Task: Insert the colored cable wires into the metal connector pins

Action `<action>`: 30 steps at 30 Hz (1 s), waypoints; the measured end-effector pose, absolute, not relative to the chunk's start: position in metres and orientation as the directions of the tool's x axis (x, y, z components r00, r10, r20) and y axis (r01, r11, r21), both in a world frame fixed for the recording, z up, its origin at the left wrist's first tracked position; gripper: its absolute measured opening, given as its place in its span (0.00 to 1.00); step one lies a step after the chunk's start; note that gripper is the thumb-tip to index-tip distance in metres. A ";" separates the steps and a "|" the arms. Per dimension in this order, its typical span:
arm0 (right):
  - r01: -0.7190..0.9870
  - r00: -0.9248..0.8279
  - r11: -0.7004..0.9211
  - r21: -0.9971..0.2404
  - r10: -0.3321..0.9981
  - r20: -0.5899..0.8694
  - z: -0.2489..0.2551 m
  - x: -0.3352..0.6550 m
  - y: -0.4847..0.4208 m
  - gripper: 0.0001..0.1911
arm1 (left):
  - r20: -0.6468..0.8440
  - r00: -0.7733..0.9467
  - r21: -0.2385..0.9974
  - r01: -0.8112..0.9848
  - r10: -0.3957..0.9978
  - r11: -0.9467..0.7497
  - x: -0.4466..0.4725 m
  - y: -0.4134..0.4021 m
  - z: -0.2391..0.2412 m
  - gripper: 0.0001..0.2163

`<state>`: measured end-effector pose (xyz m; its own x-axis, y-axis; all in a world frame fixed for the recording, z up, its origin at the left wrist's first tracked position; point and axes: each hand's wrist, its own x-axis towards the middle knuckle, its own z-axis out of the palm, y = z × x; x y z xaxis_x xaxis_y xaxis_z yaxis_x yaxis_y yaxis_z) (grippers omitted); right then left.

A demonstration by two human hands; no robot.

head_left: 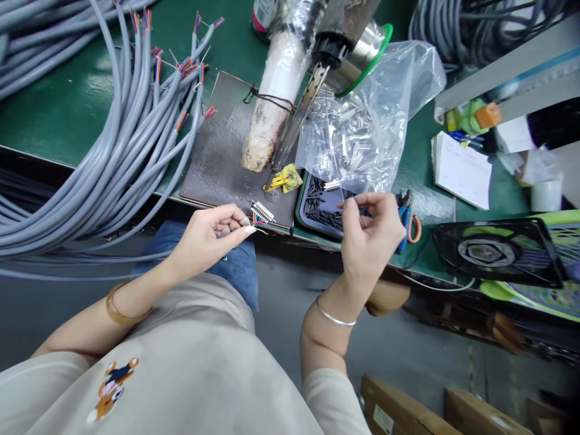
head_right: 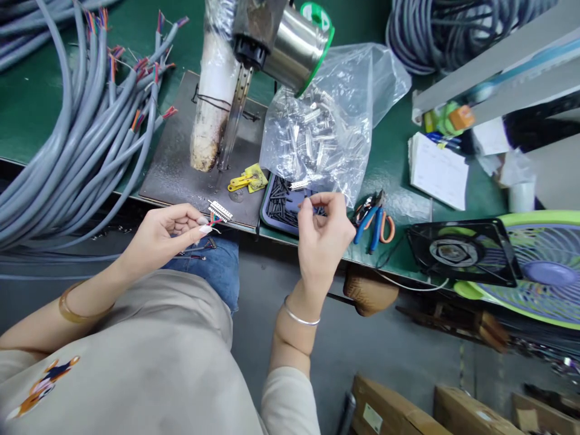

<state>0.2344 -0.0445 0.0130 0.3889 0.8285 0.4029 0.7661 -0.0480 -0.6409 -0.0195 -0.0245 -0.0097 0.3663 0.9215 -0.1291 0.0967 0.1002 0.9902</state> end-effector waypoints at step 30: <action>0.482 0.277 0.073 -0.873 0.933 0.231 -0.005 0.149 -0.083 0.08 | -0.076 0.323 0.995 0.084 0.943 0.052 -0.021 -0.025 -0.009 0.08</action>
<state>0.1489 -0.0830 -0.0045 0.2768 0.9328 0.2306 0.4822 0.0728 -0.8730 -0.0213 -0.0252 -0.0087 0.3234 0.9432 -0.0760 0.0836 0.0515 0.9952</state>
